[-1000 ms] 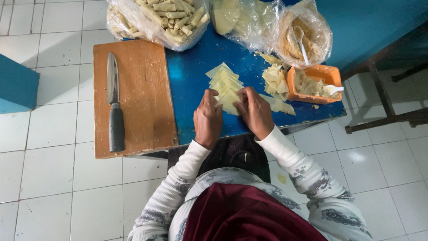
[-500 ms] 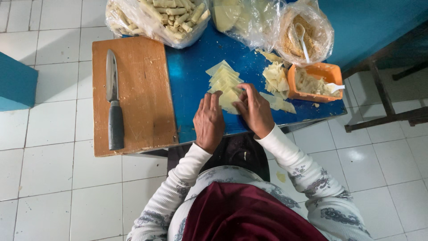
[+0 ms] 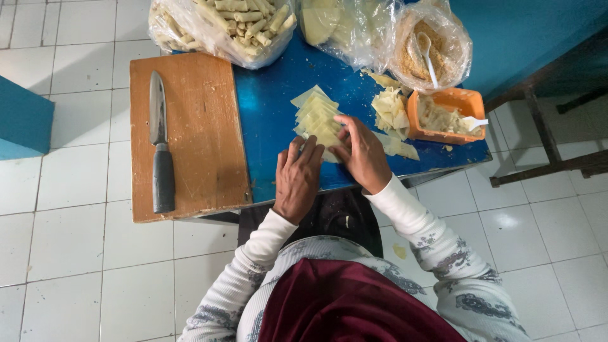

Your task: The person stacks thin square pastry sheets into a fanned pile on a blue table, spoons brown filling from an orange container onto the sheets, and folds the sheets over the filling. At the end the person lifts a large round stack of sheets from the table.

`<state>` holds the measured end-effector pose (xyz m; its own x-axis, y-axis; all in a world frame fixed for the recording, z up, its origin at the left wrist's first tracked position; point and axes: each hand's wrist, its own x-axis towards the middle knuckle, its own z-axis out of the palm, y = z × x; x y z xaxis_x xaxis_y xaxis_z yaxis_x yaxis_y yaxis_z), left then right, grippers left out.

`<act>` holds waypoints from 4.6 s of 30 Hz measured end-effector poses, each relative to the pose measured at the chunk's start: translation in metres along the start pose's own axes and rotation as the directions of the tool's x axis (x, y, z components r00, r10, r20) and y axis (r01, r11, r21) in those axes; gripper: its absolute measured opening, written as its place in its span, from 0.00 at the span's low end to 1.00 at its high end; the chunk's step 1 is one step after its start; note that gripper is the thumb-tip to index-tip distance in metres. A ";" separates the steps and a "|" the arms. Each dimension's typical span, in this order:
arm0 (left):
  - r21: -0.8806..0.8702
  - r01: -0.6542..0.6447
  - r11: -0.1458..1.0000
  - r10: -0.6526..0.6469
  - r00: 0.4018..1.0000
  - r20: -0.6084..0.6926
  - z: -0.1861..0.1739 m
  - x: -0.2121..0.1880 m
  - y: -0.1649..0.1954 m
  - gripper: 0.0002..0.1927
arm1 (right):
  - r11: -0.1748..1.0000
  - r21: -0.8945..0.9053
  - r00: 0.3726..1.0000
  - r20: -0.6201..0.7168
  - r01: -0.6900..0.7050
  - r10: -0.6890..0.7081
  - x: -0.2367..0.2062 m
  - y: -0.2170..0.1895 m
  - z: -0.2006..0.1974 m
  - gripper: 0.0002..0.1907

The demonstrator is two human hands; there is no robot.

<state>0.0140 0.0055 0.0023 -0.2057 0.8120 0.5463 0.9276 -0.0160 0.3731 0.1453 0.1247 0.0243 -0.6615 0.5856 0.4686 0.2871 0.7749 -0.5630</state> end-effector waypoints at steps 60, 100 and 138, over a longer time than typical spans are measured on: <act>-0.028 -0.009 1.000 0.009 1.000 0.002 -0.001 -0.004 -0.002 0.14 | 0.837 -0.546 0.999 0.011 -0.030 0.043 -0.026 0.109 -0.115 0.28; -0.011 0.005 1.000 -0.003 0.996 0.091 0.012 -0.001 -0.021 0.20 | 0.516 -0.757 0.916 0.345 0.401 -0.205 -0.010 0.016 -0.004 0.37; -0.020 0.052 0.998 -0.048 0.989 0.143 0.027 0.023 -0.029 0.34 | 0.491 -0.800 0.938 0.293 0.346 -0.184 0.040 0.049 0.003 0.33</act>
<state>-0.0089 0.0409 -0.0161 -0.2037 0.8869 0.4147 0.9093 0.0144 0.4159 0.1310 0.1850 0.0132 -0.8766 0.3373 0.3433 0.4660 0.7732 0.4302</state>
